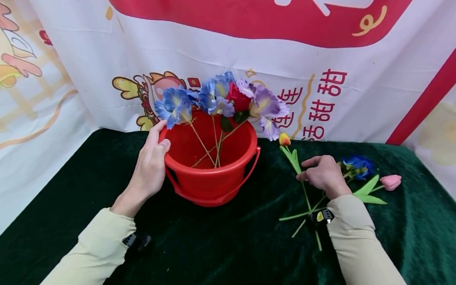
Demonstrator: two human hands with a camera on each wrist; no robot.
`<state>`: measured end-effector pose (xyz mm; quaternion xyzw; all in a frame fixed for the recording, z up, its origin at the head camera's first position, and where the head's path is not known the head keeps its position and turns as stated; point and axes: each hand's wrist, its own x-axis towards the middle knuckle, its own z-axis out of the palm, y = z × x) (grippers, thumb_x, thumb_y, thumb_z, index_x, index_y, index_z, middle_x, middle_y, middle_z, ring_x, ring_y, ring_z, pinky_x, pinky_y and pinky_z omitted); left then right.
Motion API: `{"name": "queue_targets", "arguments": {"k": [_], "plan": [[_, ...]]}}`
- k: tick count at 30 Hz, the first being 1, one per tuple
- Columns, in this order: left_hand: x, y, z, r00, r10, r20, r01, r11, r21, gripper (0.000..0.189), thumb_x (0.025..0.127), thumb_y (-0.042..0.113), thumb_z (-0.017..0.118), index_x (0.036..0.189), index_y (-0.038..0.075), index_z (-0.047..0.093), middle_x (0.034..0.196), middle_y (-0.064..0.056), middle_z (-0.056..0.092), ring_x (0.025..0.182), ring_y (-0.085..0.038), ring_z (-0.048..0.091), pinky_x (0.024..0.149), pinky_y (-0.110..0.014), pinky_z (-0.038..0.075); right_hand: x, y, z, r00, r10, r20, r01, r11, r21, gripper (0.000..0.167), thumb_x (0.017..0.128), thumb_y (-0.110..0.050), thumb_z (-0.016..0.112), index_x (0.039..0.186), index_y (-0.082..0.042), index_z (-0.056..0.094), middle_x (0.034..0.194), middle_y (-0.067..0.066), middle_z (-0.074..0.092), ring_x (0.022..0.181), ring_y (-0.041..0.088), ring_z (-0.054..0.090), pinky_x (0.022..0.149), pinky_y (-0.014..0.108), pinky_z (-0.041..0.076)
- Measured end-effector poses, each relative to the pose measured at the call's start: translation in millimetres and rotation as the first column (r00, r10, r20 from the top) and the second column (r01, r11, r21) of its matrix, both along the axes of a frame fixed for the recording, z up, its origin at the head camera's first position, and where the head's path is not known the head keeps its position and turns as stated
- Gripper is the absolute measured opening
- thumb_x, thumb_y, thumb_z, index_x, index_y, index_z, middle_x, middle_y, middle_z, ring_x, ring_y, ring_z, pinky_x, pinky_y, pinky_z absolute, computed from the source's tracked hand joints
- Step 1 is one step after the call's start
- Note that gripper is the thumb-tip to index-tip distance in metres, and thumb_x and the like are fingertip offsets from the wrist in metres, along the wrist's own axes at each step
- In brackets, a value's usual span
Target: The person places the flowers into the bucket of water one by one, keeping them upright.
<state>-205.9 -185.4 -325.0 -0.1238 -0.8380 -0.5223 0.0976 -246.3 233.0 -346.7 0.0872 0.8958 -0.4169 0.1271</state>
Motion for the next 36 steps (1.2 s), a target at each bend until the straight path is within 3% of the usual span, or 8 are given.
{"name": "queue_targets", "arguments": {"k": [5,9,12,17,20,25,31,36], "plan": [[0.1,0.1,0.1,1.0,0.002,0.002,-0.002,1.0,-0.004,0.062,0.111,0.032,0.025,0.17,0.02,0.013,0.17,-0.007,0.032,0.15,-0.029,0.041,0.124,-0.061,0.038,0.5,-1,1.9,1.0,0.002,-0.006,-0.002,1.0,-0.014,0.041,0.099,-0.014,0.07,0.138,-0.001,0.066,0.114,0.012,0.077,0.103,0.024,0.071,0.094,0.039,0.053],[-0.2,0.2,-0.1,1.0,0.006,0.001,-0.006,1.0,-0.005,0.062,0.111,0.032,0.026,0.17,0.02,0.014,0.17,-0.007,0.033,0.15,-0.028,0.042,0.124,-0.06,0.039,-0.7,-3,2.6,0.999,-0.016,-0.032,0.015,0.999,-0.047,0.041,0.099,-0.015,0.069,0.137,-0.001,0.067,0.103,0.006,0.075,0.088,0.014,0.07,0.084,0.033,0.056],[-0.2,0.4,-0.1,1.0,0.009,-0.004,-0.009,1.0,-0.008,0.062,0.111,0.033,0.027,0.17,0.02,0.015,0.17,-0.007,0.032,0.15,-0.028,0.041,0.124,-0.06,0.038,-2.2,-4,1.7,0.996,-0.048,-0.069,0.04,0.992,-0.117,0.042,0.099,-0.013,0.066,0.138,0.001,0.065,0.1,0.004,0.075,0.079,0.009,0.068,0.077,0.027,0.059],[-0.2,0.4,-0.7,1.0,0.007,-0.012,-0.007,1.0,-0.015,0.062,0.111,0.033,0.027,0.17,0.02,0.014,0.171,-0.007,0.031,0.152,-0.029,0.039,0.124,-0.062,0.037,-2.4,-8,2.0,0.978,-0.152,-0.144,0.103,0.949,-0.299,0.041,0.101,-0.009,0.063,0.141,0.001,0.061,0.115,0.009,0.071,0.079,0.006,0.071,0.077,0.024,0.063],[-0.2,0.3,-0.9,1.0,0.007,-0.013,-0.007,1.0,-0.016,0.062,0.111,0.033,0.027,0.17,0.02,0.014,0.171,-0.006,0.031,0.152,-0.03,0.039,0.124,-0.062,0.037,-2.8,-11,3.2,0.956,-0.227,-0.187,0.135,0.902,-0.409,0.041,0.103,-0.008,0.063,0.143,0.001,0.061,0.112,0.003,0.071,0.084,0.006,0.074,0.08,0.024,0.064],[-0.3,-0.3,-1.1,1.0,0.009,-0.018,-0.009,1.0,-0.017,0.062,0.111,0.033,0.027,0.17,0.02,0.014,0.17,-0.007,0.032,0.151,-0.029,0.04,0.124,-0.062,0.038,-4.0,-16,7.6,0.92,-0.327,-0.215,0.146,0.796,-0.587,0.049,0.101,-0.001,0.065,0.148,0.005,0.056,0.09,-0.015,0.074,0.084,0.002,0.075,0.08,0.024,0.064],[-0.8,-0.2,-1.2,1.0,0.006,-0.016,-0.006,1.0,-0.01,0.062,0.111,0.034,0.028,0.17,0.021,0.015,0.17,-0.005,0.032,0.152,-0.028,0.039,0.124,-0.061,0.038,-1.8,-24,14.5,0.895,-0.411,-0.174,0.145,0.637,-0.757,0.05,0.1,0.005,0.062,0.149,0.009,0.051,0.09,-0.009,0.076,0.083,0.006,0.077,0.082,0.024,0.064],[-0.9,0.0,-1.3,1.0,0.008,-0.017,-0.008,1.0,-0.014,0.062,0.111,0.034,0.028,0.17,0.02,0.015,0.17,-0.005,0.032,0.152,-0.027,0.039,0.124,-0.061,0.038,1.5,-29,19.0,0.895,-0.426,-0.135,0.125,0.527,-0.84,0.05,0.1,0.007,0.06,0.15,0.008,0.049,0.098,-0.003,0.075,0.084,0.009,0.079,0.085,0.025,0.063]]}}
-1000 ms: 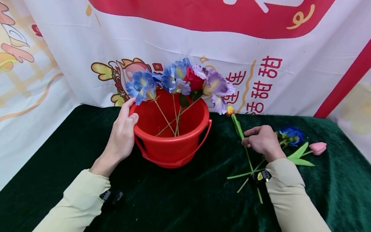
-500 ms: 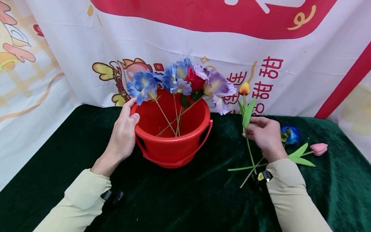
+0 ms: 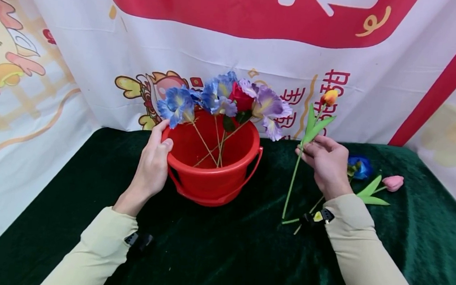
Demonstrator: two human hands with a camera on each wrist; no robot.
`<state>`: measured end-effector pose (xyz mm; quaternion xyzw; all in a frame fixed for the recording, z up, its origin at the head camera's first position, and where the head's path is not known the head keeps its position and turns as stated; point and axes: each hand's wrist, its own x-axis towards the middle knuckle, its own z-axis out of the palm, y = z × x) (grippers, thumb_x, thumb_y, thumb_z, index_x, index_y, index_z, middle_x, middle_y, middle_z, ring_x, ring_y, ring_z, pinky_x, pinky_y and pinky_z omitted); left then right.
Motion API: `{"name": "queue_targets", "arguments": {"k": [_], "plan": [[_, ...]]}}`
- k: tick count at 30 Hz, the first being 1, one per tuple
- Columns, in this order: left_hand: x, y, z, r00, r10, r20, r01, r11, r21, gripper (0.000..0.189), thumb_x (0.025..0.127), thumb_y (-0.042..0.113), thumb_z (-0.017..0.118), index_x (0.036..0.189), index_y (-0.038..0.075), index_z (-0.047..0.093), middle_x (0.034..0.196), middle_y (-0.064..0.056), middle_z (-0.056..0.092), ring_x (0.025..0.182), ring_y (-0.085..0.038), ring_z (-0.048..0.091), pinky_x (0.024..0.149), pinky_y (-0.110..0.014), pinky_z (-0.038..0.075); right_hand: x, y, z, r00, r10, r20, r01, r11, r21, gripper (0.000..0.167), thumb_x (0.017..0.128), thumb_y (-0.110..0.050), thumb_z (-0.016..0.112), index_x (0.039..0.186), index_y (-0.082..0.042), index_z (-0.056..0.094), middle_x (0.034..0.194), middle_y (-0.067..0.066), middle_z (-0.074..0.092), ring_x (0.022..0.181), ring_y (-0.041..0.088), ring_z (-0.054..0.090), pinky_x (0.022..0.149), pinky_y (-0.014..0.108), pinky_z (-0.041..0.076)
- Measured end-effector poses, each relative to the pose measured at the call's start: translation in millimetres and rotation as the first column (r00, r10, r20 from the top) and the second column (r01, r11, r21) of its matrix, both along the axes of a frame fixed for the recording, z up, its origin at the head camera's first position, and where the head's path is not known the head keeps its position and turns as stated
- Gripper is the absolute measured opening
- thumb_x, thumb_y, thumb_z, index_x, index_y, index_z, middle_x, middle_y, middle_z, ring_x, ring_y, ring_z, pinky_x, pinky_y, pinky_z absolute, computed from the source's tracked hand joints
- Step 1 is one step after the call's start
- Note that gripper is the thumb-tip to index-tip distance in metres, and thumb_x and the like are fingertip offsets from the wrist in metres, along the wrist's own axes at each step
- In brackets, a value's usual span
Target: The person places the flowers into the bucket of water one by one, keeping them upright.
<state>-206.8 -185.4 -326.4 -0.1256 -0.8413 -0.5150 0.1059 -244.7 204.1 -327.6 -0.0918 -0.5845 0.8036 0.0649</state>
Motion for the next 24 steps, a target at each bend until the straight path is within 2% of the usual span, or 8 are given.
{"name": "queue_targets", "arguments": {"k": [4,7,13,17,20,24], "plan": [[0.1,0.0,0.0,1.0,-0.003,-0.002,0.003,1.0,-0.001,0.062,0.111,0.034,0.027,0.17,0.02,0.014,0.17,-0.006,0.032,0.152,-0.028,0.039,0.124,-0.061,0.037,4.4,-4,3.5,0.999,0.04,-0.031,-0.043,0.994,-0.104,0.048,0.101,0.007,0.06,0.147,0.006,0.049,0.103,0.003,0.074,0.087,0.013,0.08,0.089,0.029,0.062],[0.2,0.0,0.2,1.0,-0.006,-0.004,0.006,1.0,0.001,0.062,0.111,0.034,0.028,0.17,0.02,0.015,0.17,-0.006,0.032,0.152,-0.028,0.039,0.124,-0.061,0.037,6.9,-6,6.6,0.998,0.054,-0.04,-0.059,0.988,-0.145,0.044,0.1,0.004,0.064,0.142,0.001,0.053,0.101,0.003,0.076,0.087,0.013,0.08,0.087,0.03,0.064],[0.1,0.3,0.6,1.0,-0.005,-0.007,0.005,1.0,-0.003,0.062,0.111,0.034,0.028,0.17,0.02,0.015,0.17,-0.006,0.033,0.151,-0.028,0.04,0.124,-0.061,0.038,9.8,-8,15.5,0.998,0.036,-0.052,-0.045,0.98,-0.194,0.033,0.097,0.001,0.07,0.128,-0.007,0.065,0.094,0.001,0.077,0.081,0.013,0.076,0.079,0.027,0.065],[-0.3,0.4,1.0,1.0,-0.008,-0.005,0.008,1.0,-0.004,0.062,0.111,0.034,0.028,0.17,0.02,0.015,0.17,-0.006,0.033,0.151,-0.028,0.04,0.124,-0.061,0.038,11.8,-9,23.9,0.997,0.028,-0.067,-0.044,0.968,-0.246,0.033,0.097,0.002,0.071,0.127,-0.007,0.065,0.097,0.004,0.076,0.081,0.015,0.075,0.079,0.028,0.065],[0.1,-0.3,1.1,1.0,-0.006,-0.002,0.006,1.0,-0.002,0.062,0.111,0.034,0.027,0.17,0.02,0.015,0.17,-0.006,0.033,0.151,-0.028,0.04,0.124,-0.061,0.037,14.0,-9,33.6,0.996,0.019,-0.084,-0.042,0.959,-0.281,0.04,0.097,0.002,0.07,0.135,-0.006,0.061,0.109,0.006,0.072,0.088,0.015,0.075,0.081,0.028,0.065],[-0.3,0.6,0.1,1.0,-0.007,0.0,0.007,1.0,0.007,0.062,0.111,0.033,0.026,0.17,0.02,0.015,0.17,-0.007,0.032,0.151,-0.029,0.04,0.125,-0.061,0.036,17.7,-8,49.3,0.994,0.005,-0.105,-0.041,0.939,-0.34,0.05,0.098,0.001,0.07,0.145,-0.006,0.056,0.132,0.009,0.059,0.106,0.019,0.073,0.087,0.029,0.065]]}}
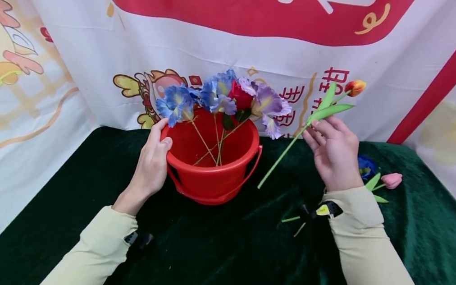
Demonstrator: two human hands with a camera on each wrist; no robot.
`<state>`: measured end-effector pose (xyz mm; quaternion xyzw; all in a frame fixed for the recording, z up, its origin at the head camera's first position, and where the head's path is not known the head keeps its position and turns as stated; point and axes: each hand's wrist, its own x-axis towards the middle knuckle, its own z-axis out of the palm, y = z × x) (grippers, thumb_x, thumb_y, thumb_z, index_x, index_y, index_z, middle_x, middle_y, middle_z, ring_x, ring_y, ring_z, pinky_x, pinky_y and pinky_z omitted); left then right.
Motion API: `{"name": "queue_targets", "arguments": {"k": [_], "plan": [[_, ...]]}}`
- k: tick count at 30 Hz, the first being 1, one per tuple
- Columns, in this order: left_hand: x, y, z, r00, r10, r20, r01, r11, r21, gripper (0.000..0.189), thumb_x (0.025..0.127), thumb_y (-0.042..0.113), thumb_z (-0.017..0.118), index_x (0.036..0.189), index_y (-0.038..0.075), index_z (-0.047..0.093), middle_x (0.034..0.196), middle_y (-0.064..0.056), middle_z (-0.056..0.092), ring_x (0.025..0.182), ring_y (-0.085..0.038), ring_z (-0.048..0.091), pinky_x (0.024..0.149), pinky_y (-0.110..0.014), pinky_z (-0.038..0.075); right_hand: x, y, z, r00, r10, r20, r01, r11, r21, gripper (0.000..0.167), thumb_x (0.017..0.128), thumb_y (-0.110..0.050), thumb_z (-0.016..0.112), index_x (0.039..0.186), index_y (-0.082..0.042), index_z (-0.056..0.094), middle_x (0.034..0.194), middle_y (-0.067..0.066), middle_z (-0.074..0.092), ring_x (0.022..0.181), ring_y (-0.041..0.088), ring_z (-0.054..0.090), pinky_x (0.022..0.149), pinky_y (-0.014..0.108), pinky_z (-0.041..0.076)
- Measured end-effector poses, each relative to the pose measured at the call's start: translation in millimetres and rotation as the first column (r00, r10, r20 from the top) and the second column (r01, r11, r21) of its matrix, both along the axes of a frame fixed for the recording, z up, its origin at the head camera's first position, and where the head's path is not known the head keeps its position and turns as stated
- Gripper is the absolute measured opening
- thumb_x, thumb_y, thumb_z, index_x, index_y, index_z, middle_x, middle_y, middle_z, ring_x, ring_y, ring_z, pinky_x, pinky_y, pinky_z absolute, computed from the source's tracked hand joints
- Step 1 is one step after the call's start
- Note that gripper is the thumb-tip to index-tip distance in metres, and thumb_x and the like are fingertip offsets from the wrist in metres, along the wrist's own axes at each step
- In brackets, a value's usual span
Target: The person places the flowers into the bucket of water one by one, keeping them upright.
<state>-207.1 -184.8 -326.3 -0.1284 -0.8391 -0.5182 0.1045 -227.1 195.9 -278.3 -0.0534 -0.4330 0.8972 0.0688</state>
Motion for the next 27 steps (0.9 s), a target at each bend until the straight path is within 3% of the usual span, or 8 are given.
{"name": "queue_targets", "arguments": {"k": [6,9,13,17,21,24,27], "plan": [[-0.4,-0.4,-0.1,1.0,0.003,-0.008,-0.003,1.0,0.005,0.061,0.111,0.033,0.026,0.17,0.019,0.016,0.169,-0.008,0.033,0.151,-0.029,0.041,0.125,-0.061,0.035,-1.9,-12,22.1,0.999,-0.046,-0.024,0.045,0.996,-0.072,0.045,0.099,0.001,0.069,0.142,-0.007,0.059,0.134,0.012,0.057,0.119,0.024,0.067,0.094,0.028,0.063],[-0.6,-0.6,-0.3,1.0,0.005,-0.009,-0.005,1.0,0.004,0.061,0.111,0.033,0.026,0.17,0.018,0.016,0.169,-0.008,0.034,0.151,-0.029,0.041,0.125,-0.061,0.036,-5.1,-24,30.3,0.993,-0.109,-0.055,0.103,0.99,-0.095,0.041,0.098,0.004,0.068,0.137,-0.004,0.061,0.13,0.014,0.062,0.11,0.024,0.072,0.091,0.03,0.064],[-0.6,-0.7,-0.1,1.0,0.007,-0.01,-0.007,1.0,0.004,0.061,0.111,0.033,0.027,0.17,0.019,0.017,0.169,-0.008,0.034,0.15,-0.028,0.041,0.125,-0.06,0.036,-9.9,-43,34.6,0.972,-0.195,-0.131,0.191,0.981,-0.042,0.032,0.096,0.007,0.069,0.126,-0.004,0.064,0.114,0.015,0.071,0.09,0.022,0.077,0.082,0.031,0.066],[-0.2,-0.3,0.1,1.0,0.01,-0.007,-0.01,1.0,0.002,0.061,0.111,0.033,0.027,0.17,0.019,0.016,0.169,-0.007,0.034,0.15,-0.028,0.041,0.125,-0.06,0.037,-12.5,-60,31.3,0.952,-0.228,-0.204,0.243,0.969,0.052,0.03,0.093,0.007,0.072,0.119,-0.008,0.065,0.102,0.012,0.075,0.082,0.021,0.077,0.077,0.031,0.066],[0.4,-0.1,0.5,1.0,0.014,0.0,-0.014,1.0,-0.003,0.062,0.111,0.033,0.027,0.17,0.02,0.016,0.17,-0.006,0.033,0.151,-0.028,0.04,0.125,-0.061,0.036,-12.5,-75,24.0,0.941,-0.219,-0.257,0.271,0.945,0.184,0.033,0.093,0.006,0.073,0.12,-0.011,0.064,0.102,0.01,0.073,0.083,0.019,0.076,0.078,0.031,0.066],[0.8,0.0,0.8,1.0,0.015,0.004,-0.015,1.0,-0.005,0.062,0.111,0.033,0.027,0.17,0.021,0.015,0.171,-0.006,0.032,0.152,-0.028,0.039,0.125,-0.061,0.036,-11.8,-82,17.7,0.938,-0.207,-0.278,0.292,0.905,0.31,0.035,0.093,0.004,0.073,0.121,-0.016,0.064,0.102,0.008,0.074,0.088,0.019,0.076,0.082,0.03,0.066],[0.7,-0.4,1.0,1.0,0.016,0.005,-0.016,1.0,-0.009,0.063,0.111,0.034,0.026,0.17,0.018,0.014,0.172,-0.006,0.03,0.154,-0.028,0.037,0.127,-0.061,0.034,-11.5,-87,12.1,0.94,-0.184,-0.289,0.3,0.848,0.438,0.035,0.094,-0.001,0.074,0.122,-0.019,0.065,0.103,0.008,0.076,0.093,0.018,0.074,0.082,0.027,0.064]]}}
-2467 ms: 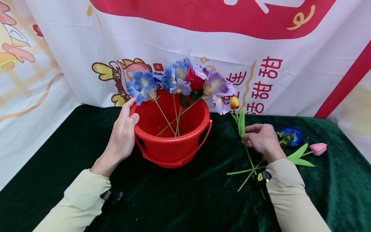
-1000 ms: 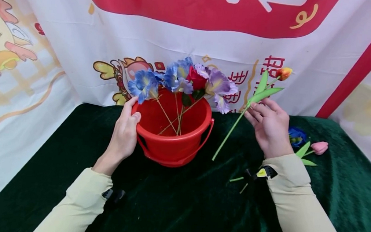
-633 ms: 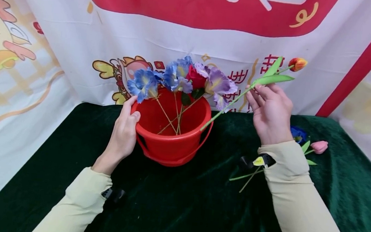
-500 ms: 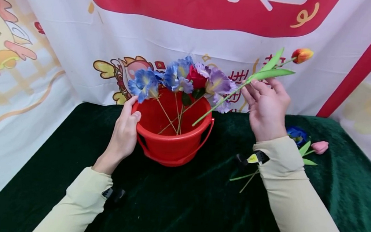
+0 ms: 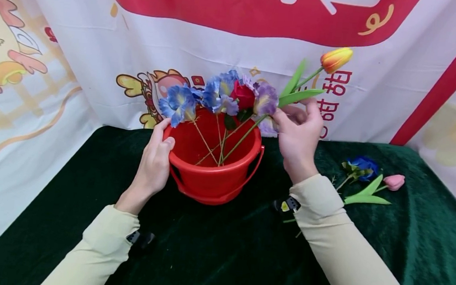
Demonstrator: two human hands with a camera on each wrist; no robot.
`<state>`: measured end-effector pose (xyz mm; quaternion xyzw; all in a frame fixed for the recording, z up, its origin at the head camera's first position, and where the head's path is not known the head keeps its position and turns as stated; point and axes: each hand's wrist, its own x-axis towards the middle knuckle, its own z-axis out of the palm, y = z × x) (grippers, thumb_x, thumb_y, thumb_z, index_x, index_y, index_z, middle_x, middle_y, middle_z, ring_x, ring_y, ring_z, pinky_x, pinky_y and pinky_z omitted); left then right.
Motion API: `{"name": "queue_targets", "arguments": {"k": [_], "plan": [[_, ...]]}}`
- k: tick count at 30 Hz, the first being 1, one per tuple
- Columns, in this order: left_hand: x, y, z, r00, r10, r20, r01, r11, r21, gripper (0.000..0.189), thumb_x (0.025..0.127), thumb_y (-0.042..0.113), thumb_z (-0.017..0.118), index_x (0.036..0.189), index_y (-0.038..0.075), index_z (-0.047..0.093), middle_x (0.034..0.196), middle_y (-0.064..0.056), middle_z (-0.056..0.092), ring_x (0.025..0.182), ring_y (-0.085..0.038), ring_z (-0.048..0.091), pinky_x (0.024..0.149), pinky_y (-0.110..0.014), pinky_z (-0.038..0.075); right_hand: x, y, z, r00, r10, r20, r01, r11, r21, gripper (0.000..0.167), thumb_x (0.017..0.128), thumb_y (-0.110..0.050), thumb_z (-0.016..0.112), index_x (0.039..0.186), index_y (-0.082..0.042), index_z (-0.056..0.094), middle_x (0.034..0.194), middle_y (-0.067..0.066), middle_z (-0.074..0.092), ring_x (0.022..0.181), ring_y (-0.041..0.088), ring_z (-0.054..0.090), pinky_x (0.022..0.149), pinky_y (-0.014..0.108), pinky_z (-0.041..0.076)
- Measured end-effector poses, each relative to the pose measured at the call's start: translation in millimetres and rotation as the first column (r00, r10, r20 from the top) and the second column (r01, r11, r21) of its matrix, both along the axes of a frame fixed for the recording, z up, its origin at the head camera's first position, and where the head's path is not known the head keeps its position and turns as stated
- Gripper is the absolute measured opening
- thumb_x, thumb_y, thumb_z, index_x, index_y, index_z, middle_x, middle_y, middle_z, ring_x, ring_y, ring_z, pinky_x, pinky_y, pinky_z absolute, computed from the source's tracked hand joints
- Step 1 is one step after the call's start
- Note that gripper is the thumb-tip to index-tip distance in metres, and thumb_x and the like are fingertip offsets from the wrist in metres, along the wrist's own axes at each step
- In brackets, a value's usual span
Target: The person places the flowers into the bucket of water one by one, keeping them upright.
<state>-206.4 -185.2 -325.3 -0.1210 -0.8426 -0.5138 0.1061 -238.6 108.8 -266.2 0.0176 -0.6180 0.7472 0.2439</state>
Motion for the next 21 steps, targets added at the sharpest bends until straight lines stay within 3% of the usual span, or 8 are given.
{"name": "queue_targets", "arguments": {"k": [5,13,21], "plan": [[0.5,-1.0,0.4,1.0,0.002,0.011,-0.002,1.0,-0.01,0.065,0.111,0.036,0.025,0.171,0.014,0.012,0.174,-0.008,0.028,0.156,-0.03,0.036,0.128,-0.062,0.031,3.7,-3,-5.8,1.0,0.012,0.016,-0.015,0.98,0.197,0.034,0.095,-0.008,0.074,0.127,-0.017,0.067,0.11,0.012,0.078,0.094,0.017,0.073,0.082,0.025,0.063],[0.6,-1.0,0.5,1.0,0.003,0.006,-0.003,1.0,-0.017,0.065,0.111,0.037,0.025,0.171,0.013,0.012,0.174,-0.009,0.027,0.157,-0.031,0.035,0.129,-0.062,0.03,10.6,4,-7.5,0.999,-0.005,0.042,-0.007,0.954,0.299,0.028,0.1,-0.022,0.071,0.124,-0.008,0.077,0.113,0.01,0.078,0.094,0.014,0.067,0.081,0.023,0.057],[-0.1,-0.4,0.3,1.0,0.0,0.006,0.0,1.0,-0.014,0.065,0.111,0.037,0.025,0.171,0.014,0.012,0.175,-0.008,0.025,0.157,-0.031,0.034,0.128,-0.063,0.029,13.3,7,-9.4,0.969,0.109,0.222,-0.183,0.919,0.35,0.037,0.099,-0.026,0.074,0.131,-0.008,0.075,0.129,0.008,0.077,0.11,0.012,0.074,0.094,0.027,0.062]]}}
